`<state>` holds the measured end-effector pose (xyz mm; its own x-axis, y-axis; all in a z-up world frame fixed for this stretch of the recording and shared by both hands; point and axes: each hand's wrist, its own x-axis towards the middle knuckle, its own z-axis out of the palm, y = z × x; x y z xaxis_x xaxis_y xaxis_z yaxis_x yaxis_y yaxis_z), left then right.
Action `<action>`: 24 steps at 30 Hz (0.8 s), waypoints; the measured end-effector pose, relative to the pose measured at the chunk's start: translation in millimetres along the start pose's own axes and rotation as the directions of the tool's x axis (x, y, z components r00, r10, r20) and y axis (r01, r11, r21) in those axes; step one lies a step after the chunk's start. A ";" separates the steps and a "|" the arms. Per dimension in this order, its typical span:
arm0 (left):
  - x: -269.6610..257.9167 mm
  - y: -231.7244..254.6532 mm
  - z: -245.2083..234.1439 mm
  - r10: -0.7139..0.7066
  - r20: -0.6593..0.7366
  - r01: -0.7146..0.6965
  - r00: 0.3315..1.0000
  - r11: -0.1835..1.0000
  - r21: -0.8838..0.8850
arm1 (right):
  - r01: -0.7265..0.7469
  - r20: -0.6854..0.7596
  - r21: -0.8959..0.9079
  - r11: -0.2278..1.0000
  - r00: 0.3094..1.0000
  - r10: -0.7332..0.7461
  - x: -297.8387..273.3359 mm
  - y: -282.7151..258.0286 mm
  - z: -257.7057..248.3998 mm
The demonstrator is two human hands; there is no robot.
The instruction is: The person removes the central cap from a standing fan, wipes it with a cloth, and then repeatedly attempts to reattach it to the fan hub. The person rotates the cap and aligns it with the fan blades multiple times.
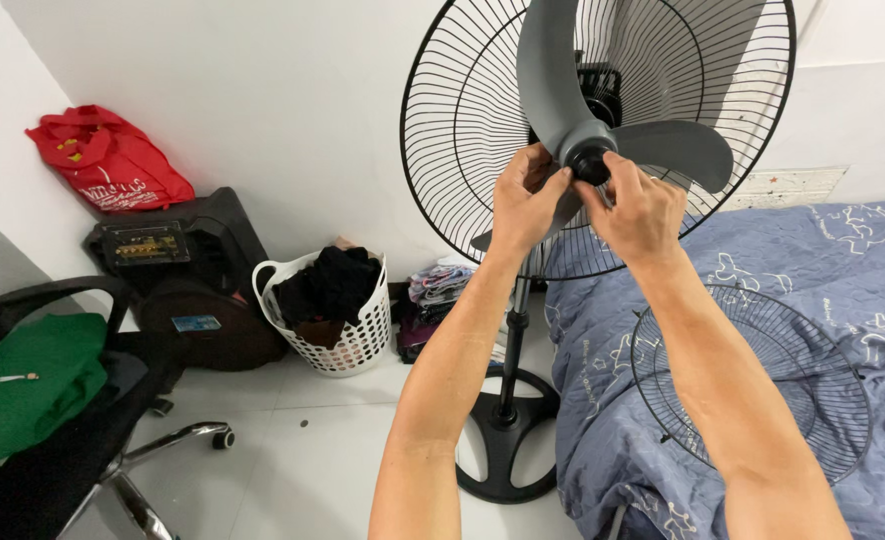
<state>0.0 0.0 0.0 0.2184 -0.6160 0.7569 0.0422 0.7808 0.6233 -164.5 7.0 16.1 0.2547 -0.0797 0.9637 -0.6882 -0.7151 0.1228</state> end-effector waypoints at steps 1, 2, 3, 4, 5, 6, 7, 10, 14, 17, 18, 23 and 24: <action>-0.1 0.1 0.8 0.002 -0.009 -0.002 1.000 0.999 0.034 | -0.018 0.005 0.012 1.000 1.000 0.018 1.7 -0.9 -1.8; 0.2 0.7 1.1 -0.009 -0.019 0.010 1.000 0.999 0.044 | -0.006 0.011 0.018 1.000 1.000 0.006 1.6 -2.9 -5.1; 0.9 1.4 1.8 -0.020 -0.027 0.021 0.999 0.998 0.054 | 0.005 0.017 0.022 1.000 1.000 -0.006 -0.1 -4.7 -9.8; 1.5 2.0 2.6 -0.031 -0.036 0.033 0.999 0.997 0.063 | 0.017 0.023 0.027 1.000 1.000 -0.017 -0.9 -5.6 -13.0; 1.5 2.5 3.4 -0.036 -0.041 0.039 0.999 0.997 0.068 | -0.006 0.039 0.028 1.000 0.999 0.005 -0.9 -5.7 -14.1; 1.6 2.6 3.7 -0.042 -0.046 0.045 0.998 0.996 0.072 | -0.029 0.055 0.029 0.999 0.998 0.028 -1.3 -5.0 -13.8; 1.7 2.4 3.1 -0.048 -0.052 0.052 0.997 0.996 0.078 | -0.052 0.072 0.032 0.998 0.996 0.050 -2.0 -3.9 -11.8; 0.7 1.8 2.5 0.035 -0.010 -0.034 0.999 0.998 0.061 | -0.138 0.089 0.055 0.989 0.987 0.133 -3.8 0.4 -4.9; 0.0 5.3 5.1 -0.010 -0.037 0.014 0.999 0.995 0.101 | -0.082 0.013 0.038 0.996 0.997 0.082 -4.1 0.5 -4.9; -1.2 7.8 6.2 -0.021 -0.028 0.022 0.999 0.998 0.067 | 0.010 -0.020 -0.003 1.000 1.000 -0.010 -4.1 -3.6 -8.3; -0.8 8.0 6.2 -0.001 -0.018 0.002 1.000 0.999 0.047 | 0.033 -0.004 -0.062 0.998 0.999 -0.033 -3.0 -3.6 -8.5; -1.1 11.0 5.9 -0.013 -0.021 0.013 1.000 0.999 0.036 | 0.049 -0.032 -0.105 0.993 0.998 -0.053 1.2 -1.9 -3.9; -1.3 12.2 5.7 -0.008 -0.028 0.010 1.000 0.999 0.050 | 0.048 -0.048 -0.076 0.996 0.998 -0.052 1.1 -2.1 -2.7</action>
<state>-5.3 9.7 7.7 0.2449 -0.6194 0.7459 -0.0042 0.7687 0.6396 -164.6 10.3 17.6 0.2574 -0.0094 0.9663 -0.7247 -0.6633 0.1866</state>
